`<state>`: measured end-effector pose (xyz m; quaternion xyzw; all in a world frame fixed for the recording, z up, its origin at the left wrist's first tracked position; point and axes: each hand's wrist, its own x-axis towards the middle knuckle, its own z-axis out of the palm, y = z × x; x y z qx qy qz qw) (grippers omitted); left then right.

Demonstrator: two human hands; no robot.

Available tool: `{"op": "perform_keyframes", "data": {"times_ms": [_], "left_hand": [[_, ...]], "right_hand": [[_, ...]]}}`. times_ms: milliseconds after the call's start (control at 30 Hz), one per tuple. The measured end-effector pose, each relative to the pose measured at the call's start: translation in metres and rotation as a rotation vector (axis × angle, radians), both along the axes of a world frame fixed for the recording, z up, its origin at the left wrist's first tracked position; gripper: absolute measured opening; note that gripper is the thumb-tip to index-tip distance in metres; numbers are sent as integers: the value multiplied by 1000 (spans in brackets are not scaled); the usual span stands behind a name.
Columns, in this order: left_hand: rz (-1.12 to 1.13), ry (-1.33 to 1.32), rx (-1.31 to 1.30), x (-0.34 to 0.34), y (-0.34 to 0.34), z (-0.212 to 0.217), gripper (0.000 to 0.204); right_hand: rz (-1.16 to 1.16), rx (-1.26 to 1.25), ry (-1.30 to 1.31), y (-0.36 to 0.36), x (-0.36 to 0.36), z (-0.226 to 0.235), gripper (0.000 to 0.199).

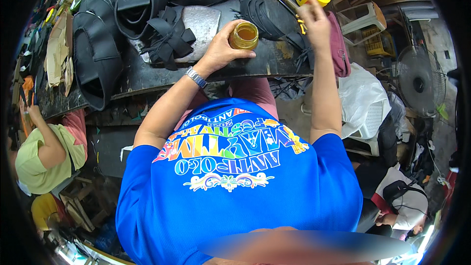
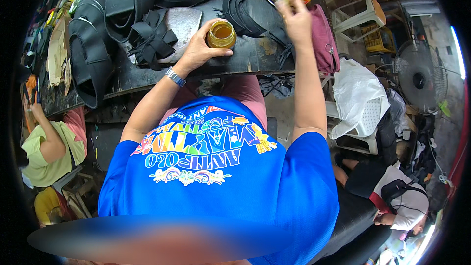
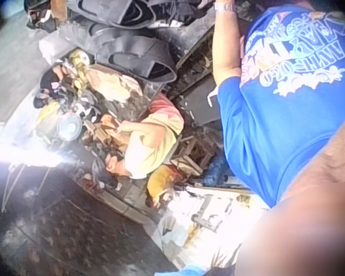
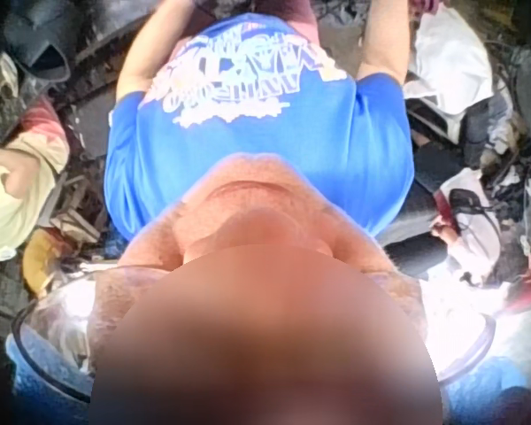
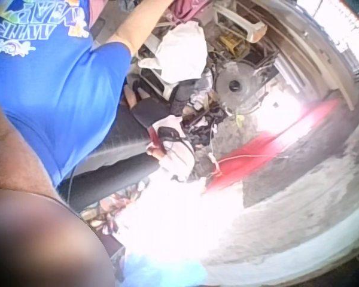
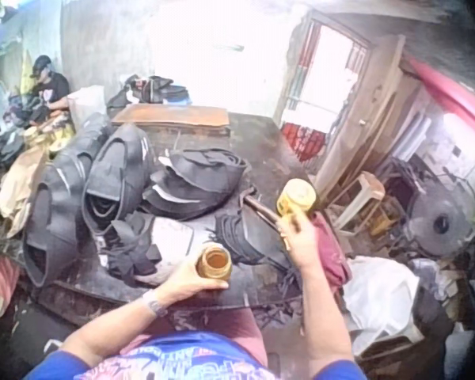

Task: The person assembles a black sandal by attaching straps and laces to the sole on a workbench. They repeatedly adjust and secure the components, then place the finished sandal with others on the table.

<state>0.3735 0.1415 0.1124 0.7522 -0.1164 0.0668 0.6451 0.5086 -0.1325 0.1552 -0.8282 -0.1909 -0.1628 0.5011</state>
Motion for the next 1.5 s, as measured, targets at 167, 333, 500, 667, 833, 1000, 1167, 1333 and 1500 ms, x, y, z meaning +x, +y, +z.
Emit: {"op": "perform_keyframes", "data": {"times_ms": [167, 333, 500, 667, 833, 1000, 1167, 1333, 1500], "left_hand": [[96, -122, 190, -13, -8, 3, 101], [136, -229, 270, -51, 10, 17, 92], [245, -290, 367, -54, 23, 9, 52], [336, -320, 294, -52, 22, 2, 42], [284, -292, 238, -54, 22, 6, 39], [272, -314, 264, -56, 21, 7, 36], [282, -333, 246, -56, 20, 11, 34], [264, -325, 252, -58, 19, 10, 32], [263, -339, 157, -60, 25, 11, 28]], "right_hand": [[-122, -435, -122, 22, -17, -2, 79], [149, -108, -60, 53, 4, 49, 29], [306, -173, -97, 115, 80, 80, 28], [-14, -838, -105, 156, 129, 72, 26], [130, -707, -105, 145, 144, 60, 27], [324, -454, 260, 115, 153, 49, 20], [391, -224, 103, 104, 154, 50, 27], [228, -203, -338, 100, 145, 66, 25], [239, -63, -328, 103, 104, 93, 22]]}}
